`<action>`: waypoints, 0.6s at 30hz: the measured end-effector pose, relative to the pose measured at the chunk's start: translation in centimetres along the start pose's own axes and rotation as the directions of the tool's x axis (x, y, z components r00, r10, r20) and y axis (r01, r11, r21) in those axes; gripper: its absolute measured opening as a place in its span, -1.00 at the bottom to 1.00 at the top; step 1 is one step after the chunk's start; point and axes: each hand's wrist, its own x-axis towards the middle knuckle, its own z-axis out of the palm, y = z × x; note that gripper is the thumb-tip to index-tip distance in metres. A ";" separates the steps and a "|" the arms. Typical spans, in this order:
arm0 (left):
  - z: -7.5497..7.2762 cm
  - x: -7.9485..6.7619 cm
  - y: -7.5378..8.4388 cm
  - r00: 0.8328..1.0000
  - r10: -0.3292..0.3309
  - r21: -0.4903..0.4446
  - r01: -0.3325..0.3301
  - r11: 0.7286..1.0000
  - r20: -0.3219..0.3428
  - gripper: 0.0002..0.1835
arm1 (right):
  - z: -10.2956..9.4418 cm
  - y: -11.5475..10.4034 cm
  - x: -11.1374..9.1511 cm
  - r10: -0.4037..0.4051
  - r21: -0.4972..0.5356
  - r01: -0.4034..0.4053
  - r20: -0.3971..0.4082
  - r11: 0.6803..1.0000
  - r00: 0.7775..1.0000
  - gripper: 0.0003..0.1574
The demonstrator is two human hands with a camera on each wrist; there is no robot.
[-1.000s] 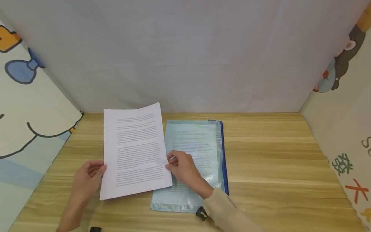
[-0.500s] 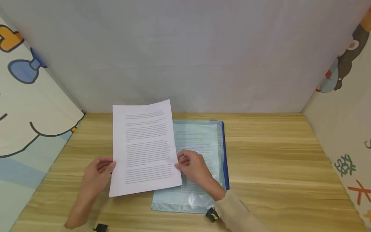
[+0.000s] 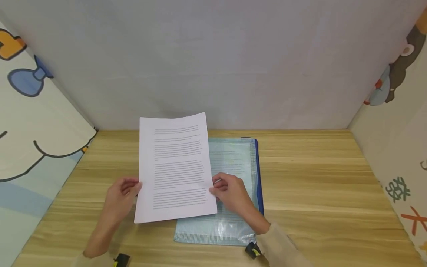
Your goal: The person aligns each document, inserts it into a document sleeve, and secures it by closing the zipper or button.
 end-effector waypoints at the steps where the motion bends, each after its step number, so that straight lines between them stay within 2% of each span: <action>1: 0.2 0.0 0.1 1.000 0.006 -0.008 -0.006 1.000 -0.002 -0.76 | -0.2 0.1 -0.1 -0.002 -0.002 0.002 -0.004 1.000 1.000 -0.79; 8: 1.1 -0.1 0.6 0.999 0.027 -0.031 -0.027 0.999 0.022 -0.78 | -1.1 0.6 -0.5 0.019 -0.017 -0.020 -0.031 1.000 0.999 -0.79; 18: 2.0 0.3 1.3 0.994 0.099 -0.043 -0.097 0.994 0.047 -0.77 | -2.9 1.2 -0.8 -0.016 -0.018 0.016 -0.024 1.000 1.000 -0.72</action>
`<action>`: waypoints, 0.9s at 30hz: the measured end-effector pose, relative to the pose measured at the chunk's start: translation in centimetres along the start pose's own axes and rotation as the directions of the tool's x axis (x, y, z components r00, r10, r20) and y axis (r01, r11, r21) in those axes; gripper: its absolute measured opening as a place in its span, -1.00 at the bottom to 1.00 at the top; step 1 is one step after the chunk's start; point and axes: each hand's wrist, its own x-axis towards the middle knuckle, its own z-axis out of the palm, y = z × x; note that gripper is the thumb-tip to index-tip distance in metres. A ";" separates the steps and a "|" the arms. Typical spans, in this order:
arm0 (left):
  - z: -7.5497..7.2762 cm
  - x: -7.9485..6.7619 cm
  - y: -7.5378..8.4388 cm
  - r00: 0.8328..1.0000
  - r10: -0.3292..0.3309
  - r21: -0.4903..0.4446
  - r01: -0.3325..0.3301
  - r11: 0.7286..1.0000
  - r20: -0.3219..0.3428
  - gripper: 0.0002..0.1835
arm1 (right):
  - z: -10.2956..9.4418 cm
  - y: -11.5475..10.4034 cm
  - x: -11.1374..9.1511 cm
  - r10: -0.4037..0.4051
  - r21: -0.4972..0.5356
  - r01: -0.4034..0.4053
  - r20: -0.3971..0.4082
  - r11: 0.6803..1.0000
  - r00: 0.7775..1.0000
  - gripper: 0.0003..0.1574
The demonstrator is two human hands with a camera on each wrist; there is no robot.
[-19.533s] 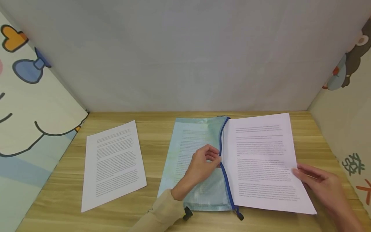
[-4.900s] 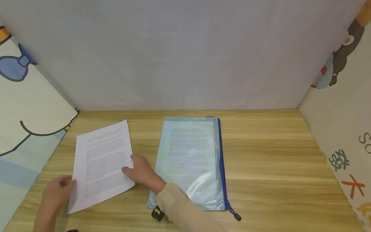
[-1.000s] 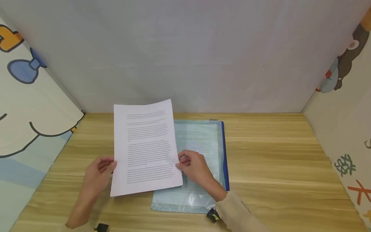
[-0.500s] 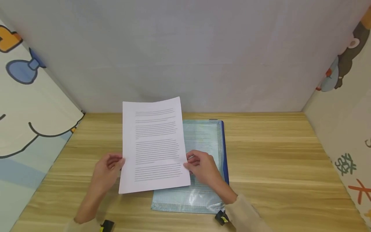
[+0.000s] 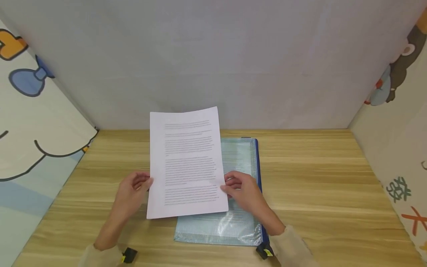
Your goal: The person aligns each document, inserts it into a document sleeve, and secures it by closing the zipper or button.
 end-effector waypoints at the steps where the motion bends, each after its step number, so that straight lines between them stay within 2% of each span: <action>1: 0.1 0.1 0.1 1.000 0.001 0.002 -0.001 1.000 0.005 -0.77 | -0.2 0.0 0.0 -0.001 0.001 0.001 0.002 1.000 1.000 -0.72; 12: 1.4 0.5 0.9 0.999 0.014 0.017 -0.014 1.000 0.048 -0.78 | -2.0 0.6 -0.4 0.003 -0.007 -0.003 0.001 1.000 1.000 -0.72; 19: 2.3 0.7 1.2 0.995 0.068 -0.036 -0.066 0.997 0.068 -0.80 | -3.4 1.2 -0.5 0.009 -0.053 -0.010 -0.015 0.999 1.000 -0.76; 27: 3.2 0.7 1.7 0.993 0.075 -0.071 -0.069 0.995 0.090 -0.84 | -4.7 1.4 -0.9 -0.020 -0.060 0.018 -0.039 0.998 0.999 -0.75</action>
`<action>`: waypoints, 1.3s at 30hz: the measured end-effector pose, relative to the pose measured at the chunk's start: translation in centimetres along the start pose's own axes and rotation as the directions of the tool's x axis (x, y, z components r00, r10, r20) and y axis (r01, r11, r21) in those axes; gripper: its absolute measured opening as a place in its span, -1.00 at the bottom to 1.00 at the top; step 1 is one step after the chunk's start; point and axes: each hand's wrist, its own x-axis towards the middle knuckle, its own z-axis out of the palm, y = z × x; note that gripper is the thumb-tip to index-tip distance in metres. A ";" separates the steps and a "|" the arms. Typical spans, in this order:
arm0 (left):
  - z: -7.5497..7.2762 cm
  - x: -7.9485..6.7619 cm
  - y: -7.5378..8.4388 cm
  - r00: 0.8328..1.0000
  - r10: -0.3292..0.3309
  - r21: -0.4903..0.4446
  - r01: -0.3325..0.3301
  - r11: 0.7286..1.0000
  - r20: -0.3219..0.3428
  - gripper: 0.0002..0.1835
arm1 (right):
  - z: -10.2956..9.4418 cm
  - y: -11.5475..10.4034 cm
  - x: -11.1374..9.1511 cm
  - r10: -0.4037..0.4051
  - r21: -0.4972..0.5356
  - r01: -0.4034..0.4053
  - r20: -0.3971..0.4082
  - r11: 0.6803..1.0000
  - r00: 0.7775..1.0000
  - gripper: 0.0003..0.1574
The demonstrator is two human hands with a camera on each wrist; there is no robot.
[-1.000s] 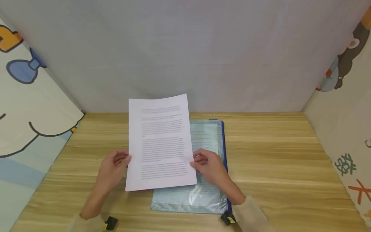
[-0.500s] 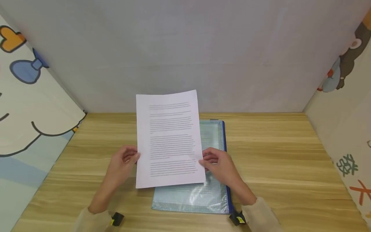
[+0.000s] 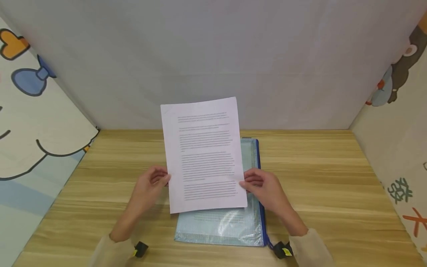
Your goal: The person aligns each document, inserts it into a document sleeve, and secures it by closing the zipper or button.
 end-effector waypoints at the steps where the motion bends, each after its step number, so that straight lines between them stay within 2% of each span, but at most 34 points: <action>1: 0.1 0.0 0.0 1.000 -0.002 -0.009 0.002 1.000 0.003 -0.84 | -0.1 0.0 0.0 -0.001 0.001 0.001 -0.005 1.000 1.000 -0.76; 9: 0.7 0.2 0.1 0.999 0.028 -0.082 -0.026 0.996 0.018 -0.86 | -1.0 0.5 -0.2 -0.002 0.012 0.002 -0.009 1.000 1.000 -0.84; 22: 1.0 0.2 0.3 0.989 0.138 -0.142 -0.130 0.981 0.051 -0.82 | -2.4 1.4 -0.5 -0.081 0.037 0.081 0.001 0.996 0.997 -0.88; 29: 1.1 -0.2 0.3 0.975 0.215 -0.123 -0.207 0.971 0.060 -0.83 | -2.8 2.0 -0.6 -0.172 0.018 0.172 0.009 0.985 0.985 -0.92; 33: 1.0 -0.2 0.4 0.969 0.239 -0.115 -0.230 0.966 0.066 -0.83 | -3.0 2.2 -0.6 -0.179 0.030 0.178 0.032 0.984 0.983 -0.94; 39: 1.0 0.0 0.8 0.966 0.255 -0.134 -0.249 0.959 0.034 -0.82 | -3.5 1.9 -0.6 -0.153 0.045 0.151 0.063 0.988 0.986 -0.72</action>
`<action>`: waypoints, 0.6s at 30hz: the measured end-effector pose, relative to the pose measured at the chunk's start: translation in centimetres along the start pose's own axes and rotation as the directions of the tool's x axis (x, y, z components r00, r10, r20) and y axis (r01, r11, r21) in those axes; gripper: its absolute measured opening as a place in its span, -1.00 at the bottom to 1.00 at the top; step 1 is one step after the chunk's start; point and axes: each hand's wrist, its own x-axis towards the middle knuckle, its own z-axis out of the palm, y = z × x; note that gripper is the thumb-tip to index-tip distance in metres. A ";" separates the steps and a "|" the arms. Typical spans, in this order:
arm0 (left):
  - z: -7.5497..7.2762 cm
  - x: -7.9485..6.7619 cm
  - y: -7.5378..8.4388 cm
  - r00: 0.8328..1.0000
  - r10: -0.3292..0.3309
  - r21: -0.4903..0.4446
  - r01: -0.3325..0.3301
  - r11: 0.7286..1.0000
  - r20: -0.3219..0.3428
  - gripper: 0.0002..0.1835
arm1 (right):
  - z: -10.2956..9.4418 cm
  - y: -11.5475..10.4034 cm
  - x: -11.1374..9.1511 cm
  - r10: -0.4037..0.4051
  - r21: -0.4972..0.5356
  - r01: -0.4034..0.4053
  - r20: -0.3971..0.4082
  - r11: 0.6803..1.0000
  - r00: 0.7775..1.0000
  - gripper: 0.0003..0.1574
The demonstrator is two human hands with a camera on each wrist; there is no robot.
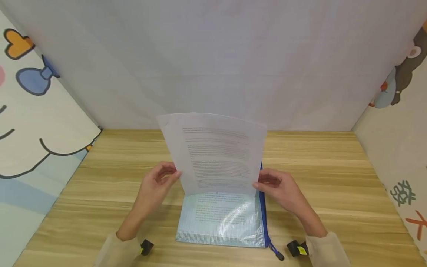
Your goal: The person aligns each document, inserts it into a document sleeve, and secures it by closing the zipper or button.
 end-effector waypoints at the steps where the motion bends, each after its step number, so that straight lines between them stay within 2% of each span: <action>1: 0.0 0.0 0.0 1.000 0.004 -0.002 -0.004 1.000 -0.006 -0.82 | -0.1 -0.1 0.0 -0.001 0.008 0.001 0.001 1.000 1.000 -0.70; 6: 0.1 0.1 0.2 1.000 0.018 -0.026 -0.019 0.999 -0.025 -0.83 | -0.2 -0.5 0.4 -0.028 0.037 0.029 -0.019 0.999 0.999 -0.66; 18: 0.5 0.5 -0.1 0.997 0.060 -0.059 -0.063 0.996 -0.050 -0.85 | 0.3 -1.0 0.7 -0.056 0.074 0.068 -0.158 0.995 0.986 -0.75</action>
